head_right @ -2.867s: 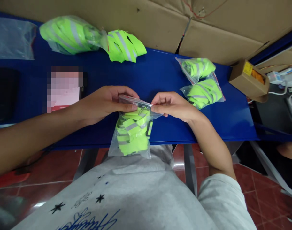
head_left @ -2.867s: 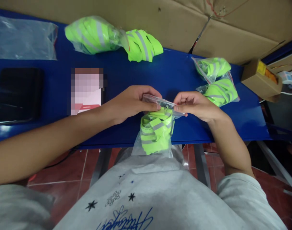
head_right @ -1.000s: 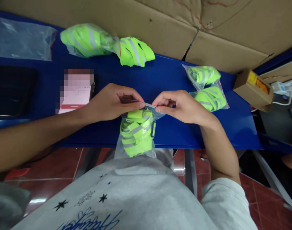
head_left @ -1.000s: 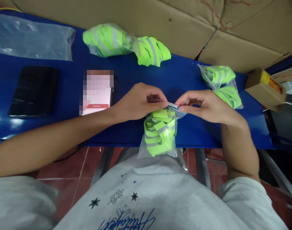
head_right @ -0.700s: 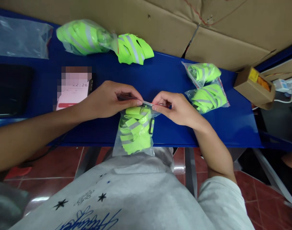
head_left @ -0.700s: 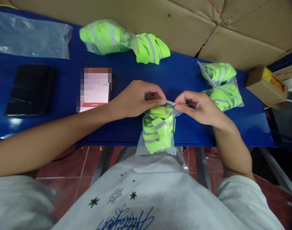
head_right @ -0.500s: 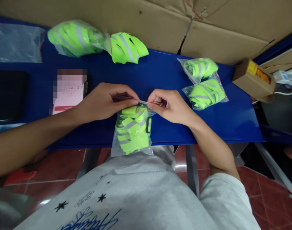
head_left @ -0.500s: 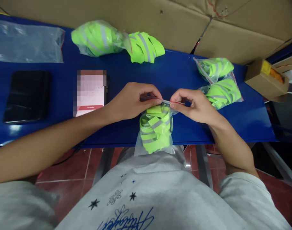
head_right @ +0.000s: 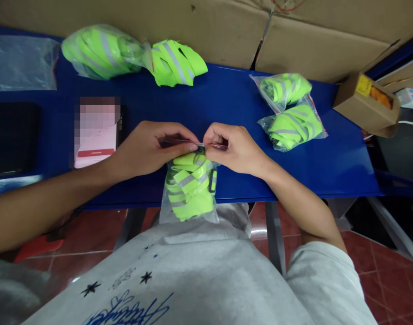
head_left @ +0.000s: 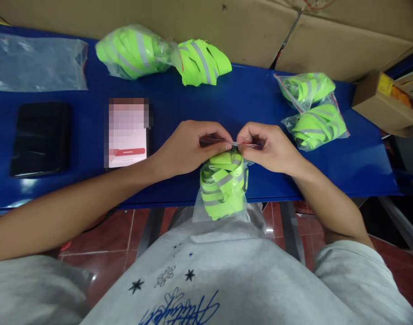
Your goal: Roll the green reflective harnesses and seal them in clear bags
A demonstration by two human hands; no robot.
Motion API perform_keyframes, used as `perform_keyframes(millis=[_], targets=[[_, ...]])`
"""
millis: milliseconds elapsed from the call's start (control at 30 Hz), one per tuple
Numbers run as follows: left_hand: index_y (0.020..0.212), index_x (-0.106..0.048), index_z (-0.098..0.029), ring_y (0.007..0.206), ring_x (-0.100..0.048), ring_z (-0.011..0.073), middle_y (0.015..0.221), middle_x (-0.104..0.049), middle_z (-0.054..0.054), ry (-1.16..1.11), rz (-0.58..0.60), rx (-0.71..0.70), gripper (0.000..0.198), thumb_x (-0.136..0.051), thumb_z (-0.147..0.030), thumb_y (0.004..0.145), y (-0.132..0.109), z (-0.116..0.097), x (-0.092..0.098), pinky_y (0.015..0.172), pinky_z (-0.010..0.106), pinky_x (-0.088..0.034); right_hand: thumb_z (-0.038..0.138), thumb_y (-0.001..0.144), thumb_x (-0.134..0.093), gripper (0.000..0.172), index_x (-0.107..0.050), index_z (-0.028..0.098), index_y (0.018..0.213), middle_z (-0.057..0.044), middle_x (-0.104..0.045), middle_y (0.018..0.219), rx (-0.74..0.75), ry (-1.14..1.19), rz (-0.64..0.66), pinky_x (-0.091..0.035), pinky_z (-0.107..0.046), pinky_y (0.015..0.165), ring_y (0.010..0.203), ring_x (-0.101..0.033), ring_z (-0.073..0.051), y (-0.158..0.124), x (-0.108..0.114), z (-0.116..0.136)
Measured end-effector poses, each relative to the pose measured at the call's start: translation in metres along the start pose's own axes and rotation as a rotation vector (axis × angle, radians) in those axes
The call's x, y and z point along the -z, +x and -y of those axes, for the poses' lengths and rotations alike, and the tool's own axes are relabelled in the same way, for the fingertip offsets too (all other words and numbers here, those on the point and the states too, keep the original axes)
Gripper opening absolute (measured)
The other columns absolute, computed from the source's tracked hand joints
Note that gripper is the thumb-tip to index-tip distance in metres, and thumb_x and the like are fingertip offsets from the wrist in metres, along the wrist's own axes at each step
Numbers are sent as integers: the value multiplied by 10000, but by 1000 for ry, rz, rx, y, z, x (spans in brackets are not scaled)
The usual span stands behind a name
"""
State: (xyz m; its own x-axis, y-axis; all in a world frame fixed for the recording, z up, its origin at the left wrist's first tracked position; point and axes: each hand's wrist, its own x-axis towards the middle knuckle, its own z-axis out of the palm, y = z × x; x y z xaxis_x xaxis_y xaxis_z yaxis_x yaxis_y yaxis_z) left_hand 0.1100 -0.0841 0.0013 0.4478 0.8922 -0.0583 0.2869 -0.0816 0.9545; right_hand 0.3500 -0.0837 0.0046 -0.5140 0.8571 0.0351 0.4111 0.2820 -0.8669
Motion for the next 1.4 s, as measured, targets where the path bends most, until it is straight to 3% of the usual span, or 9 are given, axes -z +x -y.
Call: perform_keyframes(millis=[200, 300, 500, 633, 733, 900, 1200, 1400], targets=[[980, -873, -193, 782, -738, 195, 873, -808, 56, -109, 139, 96, 245, -868, -396, 842, 12, 4, 16, 730, 266, -539, 229, 849, -704, 94, -617, 200, 831, 25, -547, 741, 17, -52, -18, -381, -284, 648, 687, -481, -121, -2, 7, 1], [948, -883, -181, 699, -705, 177, 809, -795, 61, -103, 140, 90, 269, -866, -430, 850, 13, 8, 19, 683, 263, -520, 223, 863, -714, 88, -631, 196, 851, 28, -559, 733, 14, -42, -7, -387, -273, 638, 676, -487, -117, -1, 8, -2], [995, -896, -182, 709, -711, 159, 815, -805, 51, -60, 98, 22, 225, -842, -377, 896, 8, 8, 9, 658, 229, -503, 207, 847, -718, 90, -632, 186, 833, 34, -566, 735, 58, -2, 5, -400, -245, 630, 678, -500, -104, 1, 5, -5], [1049, -886, -182, 828, -759, 177, 949, -836, 64, -211, 139, 141, 235, -870, -324, 862, 10, 8, 9, 742, 245, -572, 181, 824, -714, 108, -607, 189, 809, 43, -548, 714, 63, -22, 5, -379, -237, 612, 655, -485, -96, -1, 7, -2], [970, -887, -173, 806, -752, 172, 895, -824, 61, -269, 160, 209, 189, -890, -304, 834, 12, 10, 10, 748, 259, -593, 178, 828, -703, 90, -615, 187, 815, 44, -556, 708, 68, -44, -5, -385, -237, 611, 646, -487, -95, -1, 8, -2], [927, -898, -184, 790, -738, 161, 860, -824, 44, -162, 85, 142, 147, -875, -314, 861, 6, 9, 3, 741, 247, -587, 219, 856, -696, 56, -657, 179, 859, 37, -604, 717, 44, -1, 21, -414, -231, 602, 640, -534, -97, 1, 2, -5], [1064, -903, -196, 816, -791, 164, 882, -843, 26, -134, 194, 65, 177, -820, -294, 942, 9, 7, 10, 768, 223, -621, 200, 881, -723, 90, -645, 180, 841, 42, -605, 695, 49, -5, 48, -405, -221, 584, 622, -528, -91, -1, 8, -3], [1026, -903, -209, 815, -807, 163, 850, -842, 5, 12, 134, -17, 171, -787, -321, 971, 6, 6, 11, 738, 184, -600, 291, 966, -727, 152, -681, 175, 880, 27, -647, 735, 160, -103, -2, -426, -222, 613, 651, -552, -92, -1, 3, -5]])
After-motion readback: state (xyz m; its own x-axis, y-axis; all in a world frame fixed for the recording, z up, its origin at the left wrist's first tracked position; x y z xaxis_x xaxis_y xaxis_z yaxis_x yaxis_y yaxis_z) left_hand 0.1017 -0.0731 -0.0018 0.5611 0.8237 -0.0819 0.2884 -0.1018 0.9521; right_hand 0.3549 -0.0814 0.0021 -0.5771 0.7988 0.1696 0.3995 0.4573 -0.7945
